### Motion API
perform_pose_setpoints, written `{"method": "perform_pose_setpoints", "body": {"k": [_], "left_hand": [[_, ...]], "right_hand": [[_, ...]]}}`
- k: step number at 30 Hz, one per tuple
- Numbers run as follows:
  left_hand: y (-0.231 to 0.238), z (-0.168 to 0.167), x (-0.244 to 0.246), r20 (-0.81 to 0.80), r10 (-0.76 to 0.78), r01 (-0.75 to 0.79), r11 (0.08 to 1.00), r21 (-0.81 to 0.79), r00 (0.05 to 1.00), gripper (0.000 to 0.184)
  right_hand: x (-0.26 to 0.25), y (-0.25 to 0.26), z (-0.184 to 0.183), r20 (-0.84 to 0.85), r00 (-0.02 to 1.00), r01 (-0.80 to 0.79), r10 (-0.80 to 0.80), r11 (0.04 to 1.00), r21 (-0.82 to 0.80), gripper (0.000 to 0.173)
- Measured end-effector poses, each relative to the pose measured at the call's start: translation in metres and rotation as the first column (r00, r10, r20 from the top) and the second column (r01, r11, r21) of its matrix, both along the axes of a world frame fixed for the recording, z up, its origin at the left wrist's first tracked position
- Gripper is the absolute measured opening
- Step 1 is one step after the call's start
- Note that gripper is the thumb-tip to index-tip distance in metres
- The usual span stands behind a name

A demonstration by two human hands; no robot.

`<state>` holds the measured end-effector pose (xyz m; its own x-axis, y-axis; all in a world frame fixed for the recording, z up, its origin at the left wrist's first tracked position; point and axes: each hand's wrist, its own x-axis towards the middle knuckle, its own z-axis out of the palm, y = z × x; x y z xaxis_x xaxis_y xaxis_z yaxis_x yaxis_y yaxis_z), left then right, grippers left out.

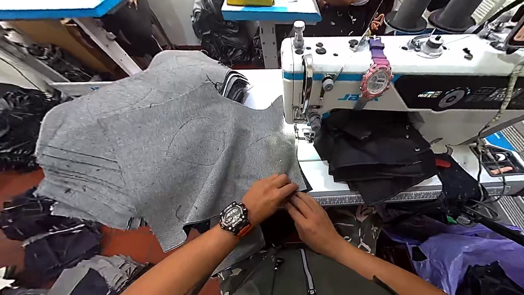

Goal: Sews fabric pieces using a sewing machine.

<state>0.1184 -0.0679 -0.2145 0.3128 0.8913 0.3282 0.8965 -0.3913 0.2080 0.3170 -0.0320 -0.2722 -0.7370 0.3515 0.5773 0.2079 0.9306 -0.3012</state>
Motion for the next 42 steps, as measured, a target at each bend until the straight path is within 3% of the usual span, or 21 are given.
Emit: {"method": "perform_pose_setpoints", "body": {"k": [4,9,17,21,25,28,31,36,39,42], "left_hand": [[0.006,0.001,0.004,-0.124,-0.056,0.069,0.992,0.102,0.991,0.03],[0.009,-0.006,0.008,-0.118,-0.095,0.114,0.98,0.162,0.988,0.028],[0.006,0.008,0.035,-0.195,0.019,-0.017,1.0,0.015,0.981,0.028],[-0.007,0.016,0.056,-0.31,0.094,-0.125,0.989,-0.082,0.946,0.029],[-0.01,0.004,0.057,-0.332,0.164,-0.158,0.986,0.044,0.929,0.027],[-0.01,-0.003,0.053,-0.324,0.188,-0.154,0.98,0.127,0.927,0.027],[-0.007,-0.005,0.044,-0.205,0.198,-0.177,0.977,0.119,0.958,0.022],[0.008,0.012,0.019,0.007,0.136,-0.136,0.99,-0.047,0.991,0.021],[0.033,0.038,-0.006,-0.164,0.054,-0.073,0.991,-0.11,0.985,0.029],[0.059,0.04,-0.022,-0.336,-0.066,-0.004,0.979,-0.204,0.939,0.03]], "right_hand": [[0.002,0.001,-0.003,-0.013,1.0,0.0,0.0,1.0,0.027,0.029],[0.007,0.005,-0.003,-0.012,1.0,-0.028,0.028,1.0,-0.009,0.026],[0.015,0.012,-0.007,-0.077,0.99,-0.117,0.114,0.992,-0.036,0.022],[0.03,0.016,0.001,-0.178,0.962,-0.239,0.206,0.954,-0.184,0.015],[0.049,0.039,0.022,-0.219,0.974,-0.125,0.053,0.935,-0.33,0.011],[0.046,0.062,0.03,-0.121,0.992,-0.057,0.025,0.963,-0.263,0.018],[0.031,0.072,0.03,-0.03,0.998,-0.054,0.05,0.987,-0.149,0.021],[0.011,0.078,0.023,-0.061,0.997,-0.057,0.053,0.996,-0.066,0.012],[0.013,0.074,0.026,-0.032,0.995,-0.096,0.095,0.995,-0.031,0.016],[0.013,0.07,0.03,0.002,0.995,-0.102,0.102,0.995,-0.002,0.018]]}}
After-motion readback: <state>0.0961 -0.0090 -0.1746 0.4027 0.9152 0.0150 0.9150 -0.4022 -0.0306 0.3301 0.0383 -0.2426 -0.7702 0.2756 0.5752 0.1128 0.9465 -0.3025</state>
